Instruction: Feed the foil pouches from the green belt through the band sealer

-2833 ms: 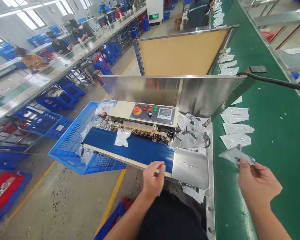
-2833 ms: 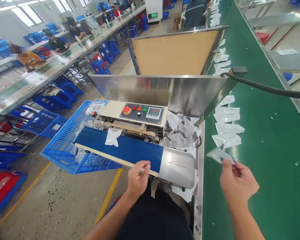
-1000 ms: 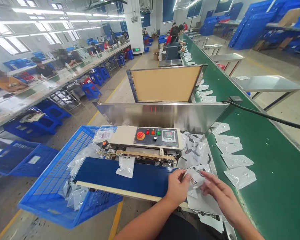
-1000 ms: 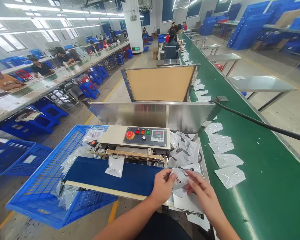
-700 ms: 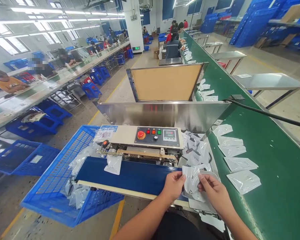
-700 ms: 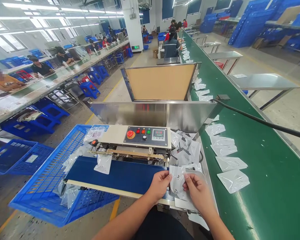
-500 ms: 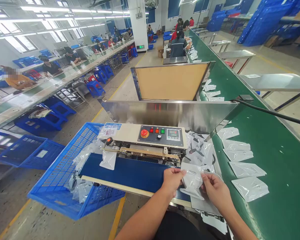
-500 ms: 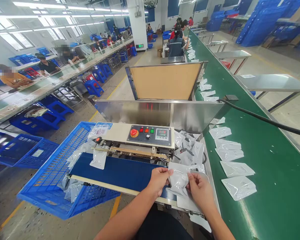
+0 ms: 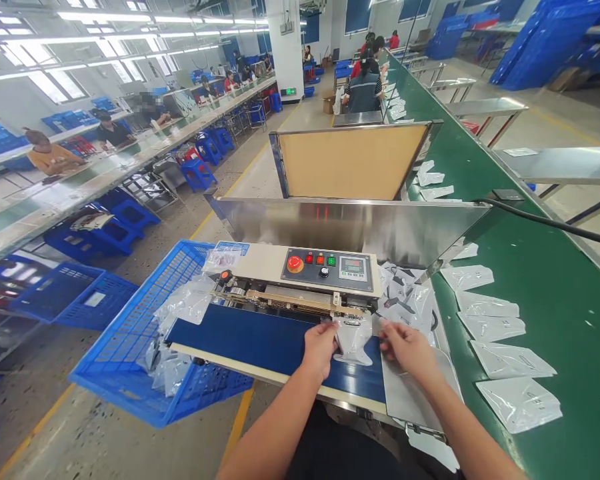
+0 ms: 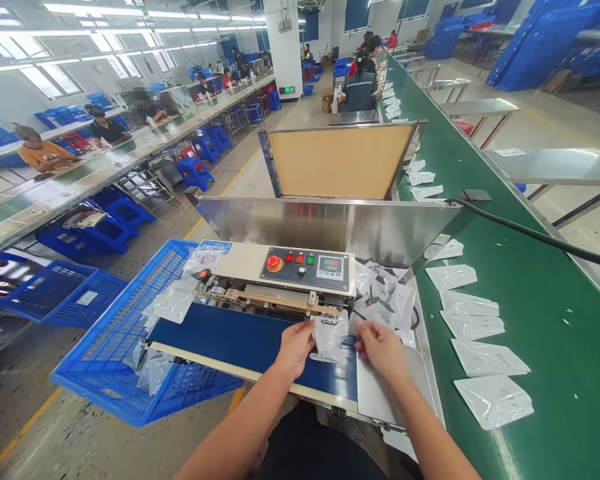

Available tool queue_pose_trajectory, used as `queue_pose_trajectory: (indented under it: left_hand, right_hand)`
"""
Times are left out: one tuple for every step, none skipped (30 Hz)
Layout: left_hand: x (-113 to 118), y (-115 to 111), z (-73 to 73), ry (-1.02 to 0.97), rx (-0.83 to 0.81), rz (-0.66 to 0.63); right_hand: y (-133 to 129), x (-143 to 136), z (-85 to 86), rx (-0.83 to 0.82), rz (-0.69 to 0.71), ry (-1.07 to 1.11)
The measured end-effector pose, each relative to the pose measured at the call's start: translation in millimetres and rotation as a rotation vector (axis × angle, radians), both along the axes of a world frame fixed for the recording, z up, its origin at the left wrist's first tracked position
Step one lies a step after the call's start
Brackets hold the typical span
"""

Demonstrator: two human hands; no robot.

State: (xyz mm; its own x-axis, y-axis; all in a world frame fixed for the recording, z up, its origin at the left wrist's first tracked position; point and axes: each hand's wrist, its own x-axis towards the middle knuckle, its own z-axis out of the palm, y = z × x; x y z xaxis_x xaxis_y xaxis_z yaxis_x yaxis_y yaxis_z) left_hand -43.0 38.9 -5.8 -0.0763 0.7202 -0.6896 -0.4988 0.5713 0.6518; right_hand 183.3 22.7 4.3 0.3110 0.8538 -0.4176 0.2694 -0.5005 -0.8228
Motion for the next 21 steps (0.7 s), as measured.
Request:
queue_pose_trajectory:
  left_hand:
    - [-10,-4,0.7,0.024,0.031,0.063]
    - [-20,-9,1.4,0.074,0.064,0.144]
    - [-30,-15,2.0,0.153,0.100,0.233]
    - [-40,-23,2.6,0.254,0.138,0.316]
    - [-47,-31,3.3,0.360,0.179,0.376]
    - [-52,-40,4.2,0.450,0.224,0.398]
    - [-54,-48,5.4,0.511,0.278,0.383]
    - [-53,-56,7.1,0.542,0.338,0.340]
    - [-49,-62,9.2,0.547,0.400,0.270]
    - [-42,-67,11.8,0.544,0.463,0.182]
    - [-32,-70,14.9,0.545,0.527,0.082]
    - [-21,-71,18.3,0.557,0.594,-0.020]
    - [-8,-70,21.8,0.578,0.662,-0.116]
    - [6,-67,25.2,0.605,0.731,-0.200]
    - [19,-62,28.3,0.630,0.795,-0.268]
    - [32,-57,30.9,0.646,0.849,-0.320]
    - [44,-52,33.0,0.648,0.888,-0.360]
    - [54,-47,34.5,0.635,0.911,-0.392]
    - [62,-42,35.4,0.612,0.918,-0.422]
    - [68,-40,35.6,0.585,0.910,-0.446]
    - [71,-38,35.3,0.562,0.891,-0.465]
  right_hand:
    - [9,13,-1.6,0.012,-0.026,-0.129]
    - [19,28,-3.8,0.018,-0.059,-0.279]
    - [29,43,-6.6,0.006,-0.077,-0.419]
    - [38,58,-9.8,-0.034,-0.058,-0.511]
    - [47,70,-13.0,-0.084,-0.019,-0.563]
    - [54,79,-15.6,-0.141,0.033,-0.578]
    - [58,85,-17.3,-0.179,0.074,-0.574]
    - [60,88,-17.5,-0.185,0.088,-0.569]
    - [58,89,-15.7,-0.160,0.067,-0.570]
    - [54,88,-11.8,-0.108,0.020,-0.577]
    - [46,85,-5.8,-0.039,-0.038,-0.583]
    - [37,82,2.0,0.032,-0.094,-0.582]
    - [25,78,11.0,0.100,-0.142,-0.575]
    - [13,73,20.5,0.154,-0.173,-0.559]
    - [0,67,29.6,0.202,-0.188,-0.532]
    - [-13,61,37.5,0.241,-0.186,-0.489]
    - [-25,54,43.6,0.269,-0.166,-0.425]
    - [-36,48,47.4,0.285,-0.135,-0.334]
    - [-46,41,49.0,0.292,-0.103,-0.215]
    - [-54,35,48.7,0.290,-0.077,-0.073]
    - [-60,30,46.8,0.286,-0.068,0.073]
